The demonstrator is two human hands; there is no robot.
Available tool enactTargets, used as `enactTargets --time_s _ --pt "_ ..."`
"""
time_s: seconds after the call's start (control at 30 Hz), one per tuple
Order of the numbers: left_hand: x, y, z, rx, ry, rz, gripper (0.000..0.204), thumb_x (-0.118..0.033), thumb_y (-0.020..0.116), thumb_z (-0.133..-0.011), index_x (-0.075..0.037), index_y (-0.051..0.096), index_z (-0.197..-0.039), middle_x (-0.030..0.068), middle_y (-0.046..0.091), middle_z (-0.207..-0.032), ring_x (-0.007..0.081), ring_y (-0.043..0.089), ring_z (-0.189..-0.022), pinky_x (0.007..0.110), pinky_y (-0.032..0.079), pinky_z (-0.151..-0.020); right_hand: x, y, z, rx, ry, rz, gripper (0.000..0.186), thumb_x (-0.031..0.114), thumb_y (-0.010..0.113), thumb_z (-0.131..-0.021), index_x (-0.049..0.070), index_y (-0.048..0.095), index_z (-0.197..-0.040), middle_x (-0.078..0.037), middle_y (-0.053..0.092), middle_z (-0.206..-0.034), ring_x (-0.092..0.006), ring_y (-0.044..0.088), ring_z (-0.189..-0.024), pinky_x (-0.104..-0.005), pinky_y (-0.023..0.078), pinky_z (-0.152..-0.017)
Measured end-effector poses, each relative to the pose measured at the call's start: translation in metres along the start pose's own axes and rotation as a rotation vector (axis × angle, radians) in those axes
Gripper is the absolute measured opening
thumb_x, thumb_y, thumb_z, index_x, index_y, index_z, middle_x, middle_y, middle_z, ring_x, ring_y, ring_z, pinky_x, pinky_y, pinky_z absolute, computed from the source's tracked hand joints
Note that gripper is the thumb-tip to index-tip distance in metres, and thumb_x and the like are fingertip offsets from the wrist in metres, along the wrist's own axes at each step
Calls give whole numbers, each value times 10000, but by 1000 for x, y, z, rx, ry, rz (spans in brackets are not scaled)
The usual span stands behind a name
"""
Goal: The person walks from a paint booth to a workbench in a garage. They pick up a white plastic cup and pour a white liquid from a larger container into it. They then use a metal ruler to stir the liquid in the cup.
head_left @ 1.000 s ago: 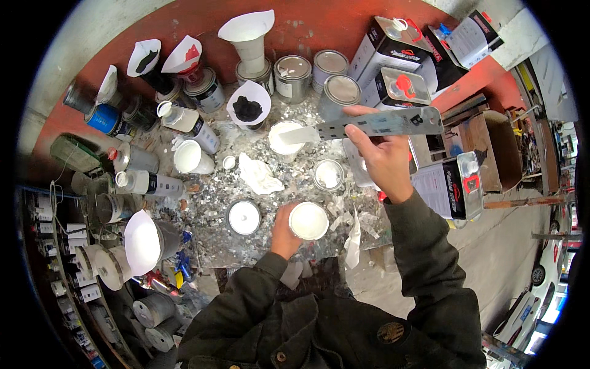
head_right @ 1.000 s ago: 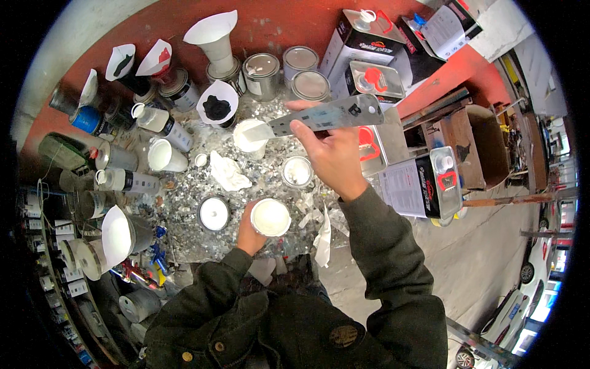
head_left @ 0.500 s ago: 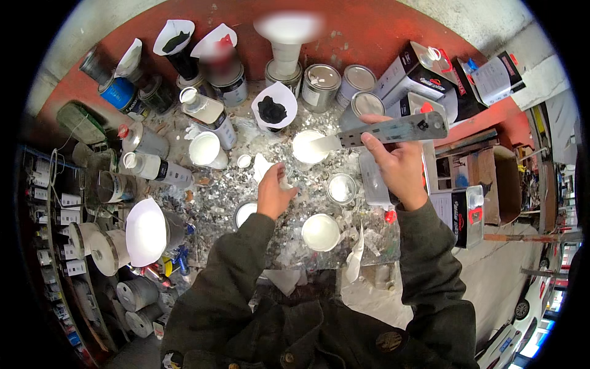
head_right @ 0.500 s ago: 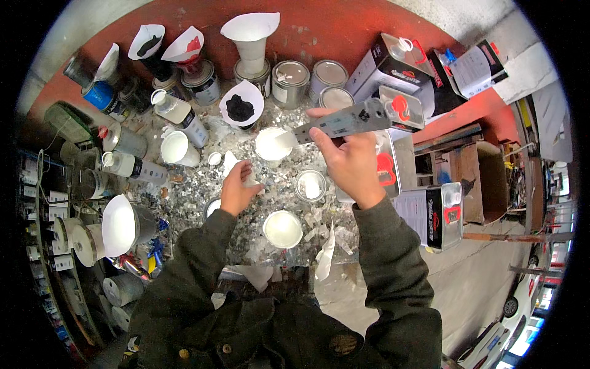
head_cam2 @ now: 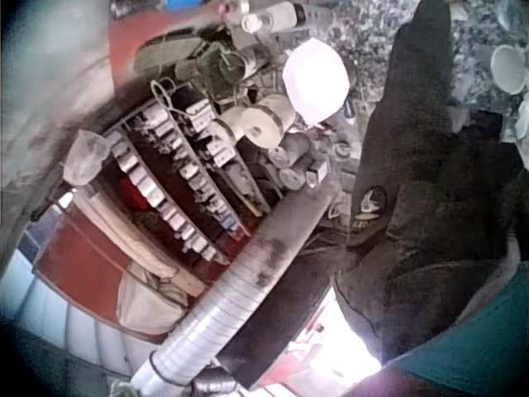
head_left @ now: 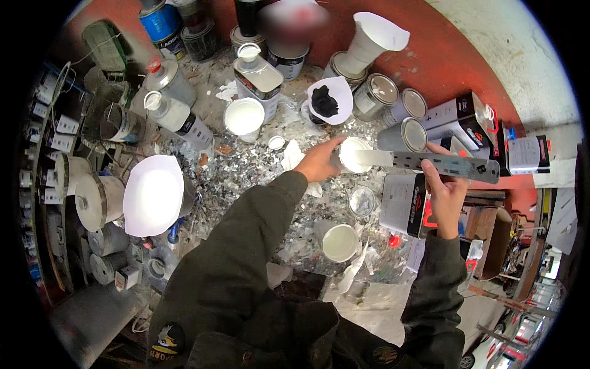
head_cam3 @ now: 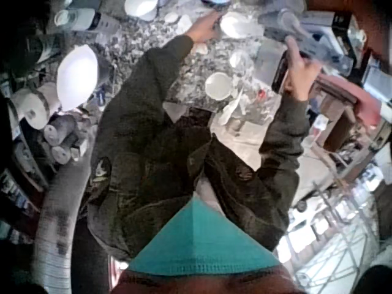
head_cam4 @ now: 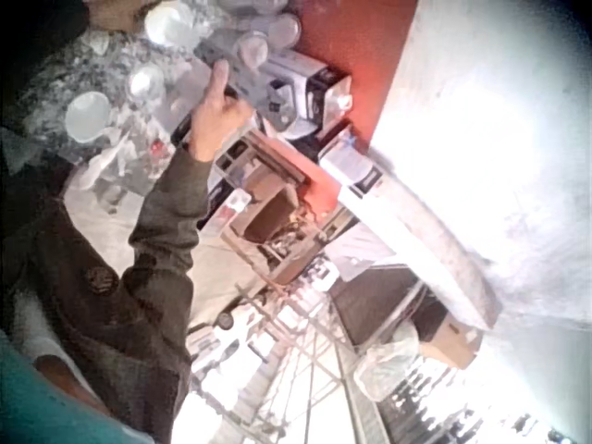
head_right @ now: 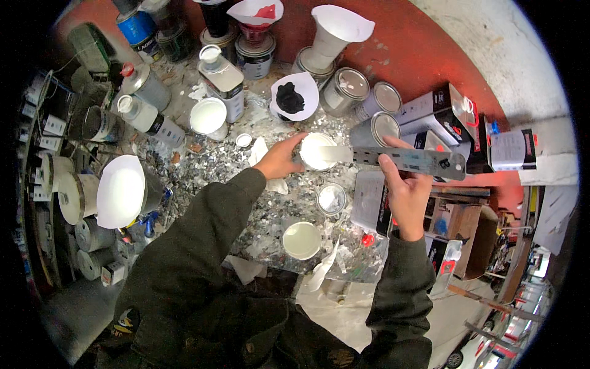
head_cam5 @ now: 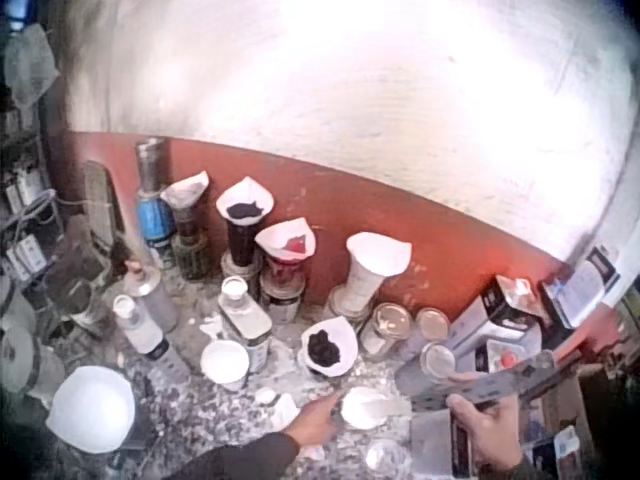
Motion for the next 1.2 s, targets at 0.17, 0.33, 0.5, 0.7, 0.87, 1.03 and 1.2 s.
enactTargets --time_s 0.17,0.33,0.5,0.7,0.87,1.03,1.2 --pt "2 5 -2 -88 -9 42 854 -90 857 -643 -64 479 -1408 201 569 -1351 369 552 -1248 444 443 -1070 6 8 -5 6 -50 -21 282 39 697 -927 -11 664 -1203 44 605 -845 -3 423 -621 -181 287 -532" --pt "-6 15 2 -91 108 -21 946 -153 897 -639 -46 418 -1448 211 532 -1374 363 516 -1286 427 417 -1093 4 10 -7 32 -29 -11 285 30 696 -927 -2 664 -1208 54 590 -817 -8 437 -628 -179 306 -544" --pt "6 21 -6 82 8 119 981 -125 905 -615 -60 406 -1456 185 466 -1411 361 441 -1343 418 389 -1120 2 12 -9 32 -34 -3 289 30 703 -920 7 668 -1206 63 571 -788 -11 432 -621 -179 310 -544" --pt "-10 24 -1 51 126 -12 1031 -70 907 -571 -111 398 -1466 161 459 -1405 369 434 -1329 424 398 -1108 0 8 -6 27 0 14 291 37 709 -913 13 674 -1201 67 565 -775 -19 434 -620 -182 322 -549" --pt "-33 4 5 52 169 -89 1107 -117 940 -560 -123 352 -1498 163 439 -1432 377 417 -1345 440 383 -1122 -2 8 -6 29 -12 0 277 42 708 -911 9 686 -1185 57 577 -775 -20 449 -631 -188 337 -553" --pt "-42 -10 19 -59 122 -191 1088 -136 943 -568 -118 364 -1489 174 438 -1451 377 408 -1361 449 382 -1123 -2 10 -7 34 -20 20 260 48 718 -900 4 707 -1157 31 627 -804 -29 489 -664 -208 376 -571" --pt "-47 -17 36 -58 103 -215 1071 -134 930 -594 -110 352 -1495 190 448 -1452 389 424 -1357 442 384 -1129 -24 23 -7 72 -31 117 263 52 719 -893 16 707 -1153 21 671 -841 -36 494 -674 -236 421 -590"
Point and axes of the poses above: each hand's wrist, its own z-axis away from the middle knuckle, its own y-axis out of the palm, x = y × z, the point moved 8 cm from there along -z, towards the middle knuckle
